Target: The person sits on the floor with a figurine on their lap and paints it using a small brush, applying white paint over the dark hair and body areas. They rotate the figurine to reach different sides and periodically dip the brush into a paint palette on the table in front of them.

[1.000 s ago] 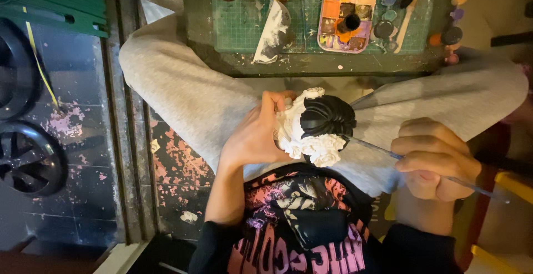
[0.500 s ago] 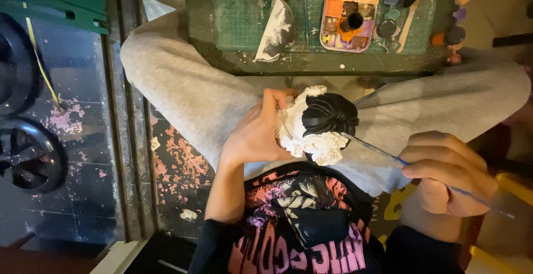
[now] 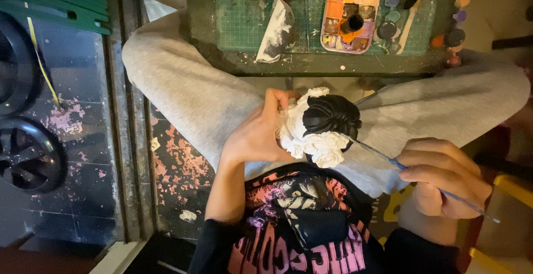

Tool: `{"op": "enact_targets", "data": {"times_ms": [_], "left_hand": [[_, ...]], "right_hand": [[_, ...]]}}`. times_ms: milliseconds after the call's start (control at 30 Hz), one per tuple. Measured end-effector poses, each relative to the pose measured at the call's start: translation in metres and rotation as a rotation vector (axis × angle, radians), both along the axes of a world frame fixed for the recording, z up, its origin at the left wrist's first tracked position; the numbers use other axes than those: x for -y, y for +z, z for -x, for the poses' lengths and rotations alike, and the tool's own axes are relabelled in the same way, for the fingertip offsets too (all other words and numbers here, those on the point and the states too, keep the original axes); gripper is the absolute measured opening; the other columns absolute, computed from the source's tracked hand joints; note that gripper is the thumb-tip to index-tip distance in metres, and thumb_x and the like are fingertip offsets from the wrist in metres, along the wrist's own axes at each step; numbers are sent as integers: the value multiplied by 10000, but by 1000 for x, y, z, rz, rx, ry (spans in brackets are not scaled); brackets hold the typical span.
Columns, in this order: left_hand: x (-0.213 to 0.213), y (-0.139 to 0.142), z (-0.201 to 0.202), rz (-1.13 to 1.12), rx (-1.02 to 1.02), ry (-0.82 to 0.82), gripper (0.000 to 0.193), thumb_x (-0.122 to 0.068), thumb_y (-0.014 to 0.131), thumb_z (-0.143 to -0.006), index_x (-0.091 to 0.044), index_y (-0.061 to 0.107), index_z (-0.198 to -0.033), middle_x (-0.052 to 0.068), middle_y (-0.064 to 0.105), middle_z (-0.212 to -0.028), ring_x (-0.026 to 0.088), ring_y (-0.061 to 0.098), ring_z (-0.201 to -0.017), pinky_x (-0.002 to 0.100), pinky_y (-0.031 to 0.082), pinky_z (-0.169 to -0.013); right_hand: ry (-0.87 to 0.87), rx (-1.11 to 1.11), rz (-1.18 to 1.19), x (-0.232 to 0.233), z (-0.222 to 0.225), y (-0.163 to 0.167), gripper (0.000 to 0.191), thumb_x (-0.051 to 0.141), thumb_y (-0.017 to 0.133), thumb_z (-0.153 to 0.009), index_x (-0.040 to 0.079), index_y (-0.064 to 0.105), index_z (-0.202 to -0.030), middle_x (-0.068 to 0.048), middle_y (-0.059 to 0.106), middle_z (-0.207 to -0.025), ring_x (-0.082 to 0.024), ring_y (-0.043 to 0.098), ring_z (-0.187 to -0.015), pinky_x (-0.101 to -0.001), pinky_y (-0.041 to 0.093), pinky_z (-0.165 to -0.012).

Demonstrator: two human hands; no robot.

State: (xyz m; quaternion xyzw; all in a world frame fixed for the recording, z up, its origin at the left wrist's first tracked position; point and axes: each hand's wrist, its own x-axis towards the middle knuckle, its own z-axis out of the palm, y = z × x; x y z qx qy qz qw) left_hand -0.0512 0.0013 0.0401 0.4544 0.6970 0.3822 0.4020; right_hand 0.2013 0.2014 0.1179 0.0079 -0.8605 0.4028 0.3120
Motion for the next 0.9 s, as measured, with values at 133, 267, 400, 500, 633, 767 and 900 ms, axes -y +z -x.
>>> {"op": "enact_targets", "data": {"times_ms": [133, 267, 400, 500, 633, 767, 900], "left_hand": [[-1, 0, -1, -38, 3, -9, 1029, -379, 1015, -512, -38, 336, -1206, 196, 560, -1191, 371, 640, -1099, 412, 506, -950], [-3, 0, -1, 41, 32, -10, 1033, -377, 1001, -511, -49, 326, -1221, 198, 559, -1169, 355, 636, -1071, 402, 505, -933], [-3, 0, 0, -7, 33, -10, 1004, -345, 997, -530, -45, 325, -1213, 193, 550, -1184, 346, 628, -1083, 398, 500, -950], [-3, 1, 1, -58, 30, -16, 983, -320, 990, -547, -44, 324, -1216, 190, 548, -1229, 346, 625, -1110, 402, 494, -968], [-3, 1, 1, 45, 36, -14, 1020, -347, 987, -520, -44, 327, -1235, 178, 548, -1175, 330, 622, -1059, 390, 496, -937], [-4, 0, 1, -3, 49, -20, 1044, -367, 1004, -525, -31, 329, -1246, 179, 536, -1174, 313, 611, -1082, 382, 488, -965], [-4, 0, 2, -57, 39, -22, 1041, -370, 1006, -538, -22, 327, -1246, 172, 536, -1202, 305, 608, -1107, 380, 484, -979]], "right_hand": [[7, -20, -2, 5, 11, 6, 147, 89, 583, -1007, -17, 650, -932, -166, 697, -883, -302, 695, -846, -388, 587, -786], [-242, -115, 78, 18, 12, -7, 162, 157, 630, -995, 10, 658, -931, -125, 711, -881, -256, 705, -842, -358, 608, -786], [-49, -68, 7, 16, -1, -14, 228, 190, 615, -1029, -13, 640, -928, -141, 703, -888, -270, 696, -845, -355, 594, -778], [-157, -38, 37, 22, -8, -15, 253, 218, 617, -1037, -4, 646, -918, -134, 707, -884, -265, 700, -851, -334, 594, -769], [-266, -23, 68, 35, -8, -15, 261, 254, 635, -1053, 16, 667, -950, -149, 713, -928, -263, 713, -859, -309, 593, -767], [-244, -58, 79, 30, -4, -15, 265, 235, 625, -1072, -2, 661, -957, -159, 712, -918, -262, 711, -828, -298, 596, -747], [-115, -62, -13, 18, -2, -14, 236, 162, 609, -1022, -32, 649, -894, -178, 698, -829, -295, 701, -788, -356, 595, -729]]}}
